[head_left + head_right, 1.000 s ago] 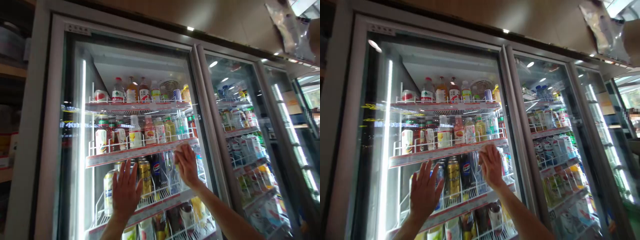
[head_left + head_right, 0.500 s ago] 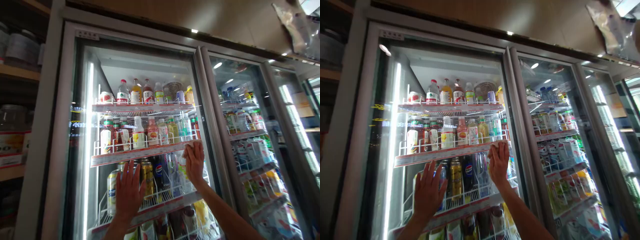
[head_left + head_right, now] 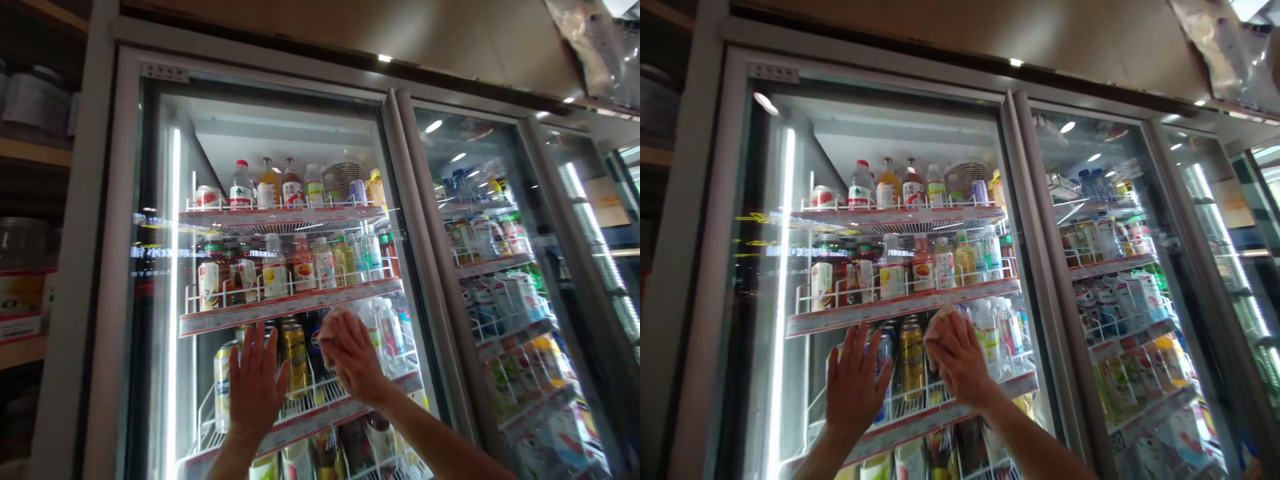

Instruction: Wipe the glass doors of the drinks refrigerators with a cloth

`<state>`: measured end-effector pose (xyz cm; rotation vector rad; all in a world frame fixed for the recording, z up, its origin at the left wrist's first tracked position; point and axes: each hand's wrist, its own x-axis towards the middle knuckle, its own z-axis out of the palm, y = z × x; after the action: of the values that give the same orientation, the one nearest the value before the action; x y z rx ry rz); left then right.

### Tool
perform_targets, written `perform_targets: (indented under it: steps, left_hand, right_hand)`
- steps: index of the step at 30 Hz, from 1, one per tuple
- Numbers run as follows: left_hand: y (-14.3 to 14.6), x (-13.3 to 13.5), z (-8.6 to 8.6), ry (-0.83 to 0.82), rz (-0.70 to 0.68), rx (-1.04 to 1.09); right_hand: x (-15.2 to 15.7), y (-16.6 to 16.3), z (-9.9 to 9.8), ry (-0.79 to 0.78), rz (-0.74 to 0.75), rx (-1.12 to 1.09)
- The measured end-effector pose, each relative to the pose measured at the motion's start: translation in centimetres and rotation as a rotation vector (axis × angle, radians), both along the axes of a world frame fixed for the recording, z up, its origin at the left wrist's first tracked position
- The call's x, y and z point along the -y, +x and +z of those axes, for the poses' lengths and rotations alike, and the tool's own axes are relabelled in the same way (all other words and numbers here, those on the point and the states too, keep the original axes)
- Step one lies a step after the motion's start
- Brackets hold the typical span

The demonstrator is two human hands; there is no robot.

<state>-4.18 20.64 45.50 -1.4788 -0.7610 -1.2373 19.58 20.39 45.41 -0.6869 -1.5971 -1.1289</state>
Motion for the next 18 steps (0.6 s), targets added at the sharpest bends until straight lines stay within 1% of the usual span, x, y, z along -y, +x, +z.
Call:
perform_targets:
  steps: [1,2,3,5,6,7,8,10,11,12,13,15,16,17,18]
  left_hand:
    - [0.0,0.0,0.0,-0.003,-0.002,0.002]
    - [0.1,0.0,0.0,-0.004,-0.005,0.005]
    - [0.1,0.1,0.0,-0.006,-0.010,0.007]
    - [0.2,0.0,0.0,-0.016,-0.019,0.014]
    - [0.1,0.0,-0.1,-0.021,-0.020,0.015]
    - [0.1,0.0,-0.1,-0.024,-0.017,0.015]
    - [0.1,0.0,-0.1,-0.027,-0.010,0.014]
    - [0.1,0.0,-0.2,-0.034,0.011,0.013]
    - [0.1,0.0,-0.2,-0.032,0.018,0.012]
    - [0.2,0.0,-0.2,-0.030,0.022,0.010]
    - [0.2,0.0,-0.2,-0.031,0.025,0.008]
    - [0.2,0.0,-0.3,-0.034,0.022,0.010]
    - [0.2,0.1,-0.2,-0.033,0.018,0.010]
    - [0.2,0.1,-0.2,-0.032,0.015,0.010]
    - [0.2,0.1,-0.2,-0.031,0.013,0.011]
  right_hand:
    - [0.1,0.2,-0.3,-0.016,-0.007,0.042]
    - [0.1,0.6,-0.5,-0.011,-0.020,0.008]
    - [0.0,1.0,-0.5,0.011,-0.032,-0.090]
    - [-0.3,1.6,-0.2,0.091,-0.035,-0.359]
    - [-0.4,1.5,-0.1,0.124,-0.023,-0.443]
    - [-0.4,1.2,0.0,0.133,-0.004,-0.447]
    - [-0.4,0.8,-0.1,0.119,0.014,-0.374]
    - [-0.2,0.0,-0.2,0.046,0.030,-0.122]
    - [-0.2,-0.2,-0.1,0.014,0.026,-0.046]
    - [-0.2,-0.2,0.2,0.007,0.018,-0.056]
    - [-0.2,0.0,0.6,0.029,0.009,-0.154]
    - [-0.4,0.2,1.7,0.120,0.000,-0.451]
    - [-0.4,0.2,2.2,0.154,0.002,-0.537]
    - [-0.4,0.0,2.5,0.161,0.004,-0.532]
    - [-0.4,-0.3,2.6,0.139,0.007,-0.440]
